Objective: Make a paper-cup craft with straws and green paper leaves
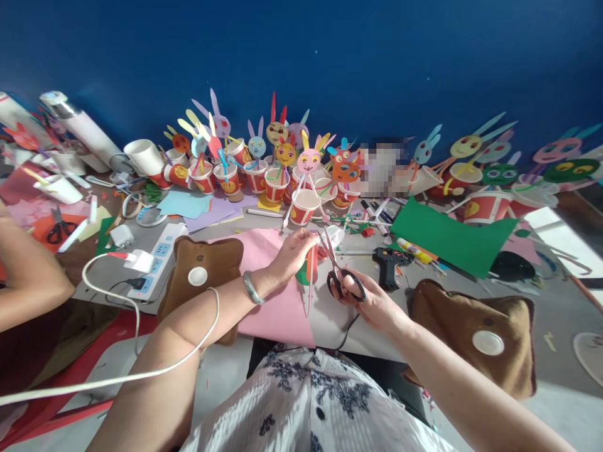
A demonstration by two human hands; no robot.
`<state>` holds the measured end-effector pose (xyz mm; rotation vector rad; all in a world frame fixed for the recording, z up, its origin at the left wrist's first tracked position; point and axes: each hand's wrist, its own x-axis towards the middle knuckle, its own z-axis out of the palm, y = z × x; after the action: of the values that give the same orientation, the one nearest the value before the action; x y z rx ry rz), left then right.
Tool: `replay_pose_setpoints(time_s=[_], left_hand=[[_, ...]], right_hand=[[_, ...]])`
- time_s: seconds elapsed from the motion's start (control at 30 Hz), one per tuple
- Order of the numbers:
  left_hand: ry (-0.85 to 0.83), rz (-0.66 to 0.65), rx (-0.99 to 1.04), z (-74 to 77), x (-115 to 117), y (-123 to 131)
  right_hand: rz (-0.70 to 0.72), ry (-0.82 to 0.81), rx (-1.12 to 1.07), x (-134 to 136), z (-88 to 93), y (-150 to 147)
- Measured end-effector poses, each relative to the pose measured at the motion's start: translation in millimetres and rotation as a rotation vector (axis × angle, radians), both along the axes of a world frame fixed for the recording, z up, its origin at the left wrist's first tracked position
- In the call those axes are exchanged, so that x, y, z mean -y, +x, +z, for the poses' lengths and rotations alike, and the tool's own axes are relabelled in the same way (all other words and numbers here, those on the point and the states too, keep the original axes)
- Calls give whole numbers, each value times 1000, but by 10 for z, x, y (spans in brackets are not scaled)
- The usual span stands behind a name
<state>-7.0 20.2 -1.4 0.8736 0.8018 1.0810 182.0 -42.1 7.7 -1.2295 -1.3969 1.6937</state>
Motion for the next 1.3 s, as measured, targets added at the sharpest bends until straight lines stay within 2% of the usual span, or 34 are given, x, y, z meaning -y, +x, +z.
replay_pose_setpoints(time_s=[0.23, 0.53, 0.83, 0.93, 1.07, 1.2, 1.3], left_hand=[[51, 4, -79, -3, 15, -20], [33, -30, -52, 8, 24, -25], [-63, -45, -10, 95, 39, 4], [-76, -39, 16, 102, 33, 1], [-46, 30, 59, 109, 0, -19], [-32, 110, 85, 129, -18, -26], [-23, 66, 94, 145, 2, -20]], right_hand=[[-63, -28, -99, 20, 49, -70], [-115, -98, -187, 51, 4, -45], [-162, 17, -100, 29, 53, 9], [-236, 133, 75, -4, 38, 131], [-273, 313, 570, -15, -19, 400], [-39, 390, 991, 14, -43, 608], [145, 420, 1100, 31, -10, 635]])
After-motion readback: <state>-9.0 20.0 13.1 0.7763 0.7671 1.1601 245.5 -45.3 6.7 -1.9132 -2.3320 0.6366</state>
